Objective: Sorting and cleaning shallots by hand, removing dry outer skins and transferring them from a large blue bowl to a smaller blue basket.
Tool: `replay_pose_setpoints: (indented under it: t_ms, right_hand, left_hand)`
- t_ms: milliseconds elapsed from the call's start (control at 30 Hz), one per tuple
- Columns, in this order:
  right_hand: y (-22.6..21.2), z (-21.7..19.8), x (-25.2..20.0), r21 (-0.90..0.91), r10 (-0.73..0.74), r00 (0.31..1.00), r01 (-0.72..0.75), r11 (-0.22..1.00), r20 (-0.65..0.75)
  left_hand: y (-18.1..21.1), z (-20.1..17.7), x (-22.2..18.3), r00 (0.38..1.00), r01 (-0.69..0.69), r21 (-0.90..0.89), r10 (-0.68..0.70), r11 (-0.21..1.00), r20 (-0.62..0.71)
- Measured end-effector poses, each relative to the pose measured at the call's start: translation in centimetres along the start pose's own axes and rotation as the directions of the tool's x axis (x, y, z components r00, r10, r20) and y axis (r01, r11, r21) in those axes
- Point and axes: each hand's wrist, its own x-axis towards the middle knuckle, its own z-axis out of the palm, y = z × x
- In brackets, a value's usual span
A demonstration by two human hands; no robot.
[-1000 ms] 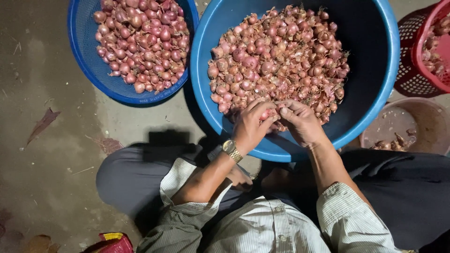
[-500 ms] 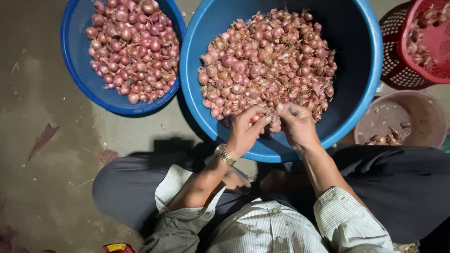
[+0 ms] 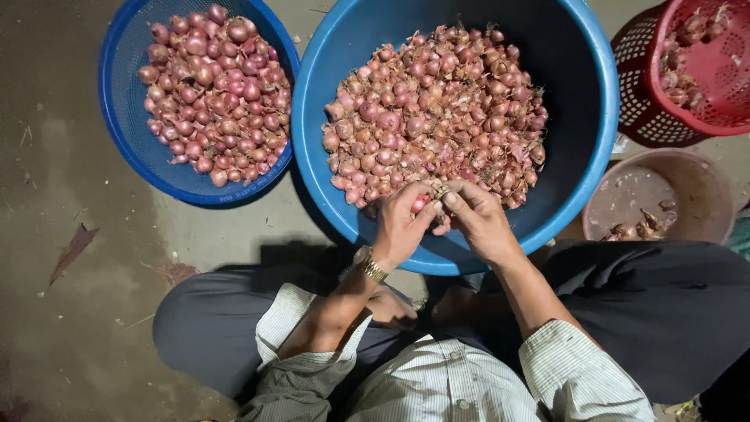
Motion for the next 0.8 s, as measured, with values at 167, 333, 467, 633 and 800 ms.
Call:
replay_pose_setpoints:
  t_ms: [167, 333, 467, 633, 800]
  right_hand:
    - [1.1, -1.3, 0.7, 0.014, -0.042, 0.996, 0.044, 0.999, -0.077]
    - [0.5, -4.1, 2.5, 0.04, -0.071, 0.958, 0.086, 0.996, -0.277]
    - [-3.6, -3.8, 2.9, 0.113, -0.1, 0.892, 0.166, 0.98, -0.441]
    - [-5.0, -9.3, 4.8, 0.335, -0.049, 0.802, 0.303, 0.892, -0.595]
    - [-8.2, -17.8, 8.3, 0.542, -0.006, 0.732, 0.51, 0.668, -0.681]
  left_hand:
    - [0.5, 0.3, -0.4, 0.998, 0.056, -0.044, -0.056, 0.997, -0.012]
    - [-0.7, 1.0, -0.3, 0.944, 0.331, -0.112, -0.327, 0.937, 0.05]
    - [0.0, 0.4, 0.5, 0.881, 0.472, -0.117, -0.471, 0.874, 0.041]
    - [0.2, 0.4, 0.7, 0.838, 0.546, -0.099, -0.542, 0.832, 0.062]
    - [-0.3, 0.5, 0.4, 0.832, 0.554, -0.125, -0.553, 0.823, 0.044]
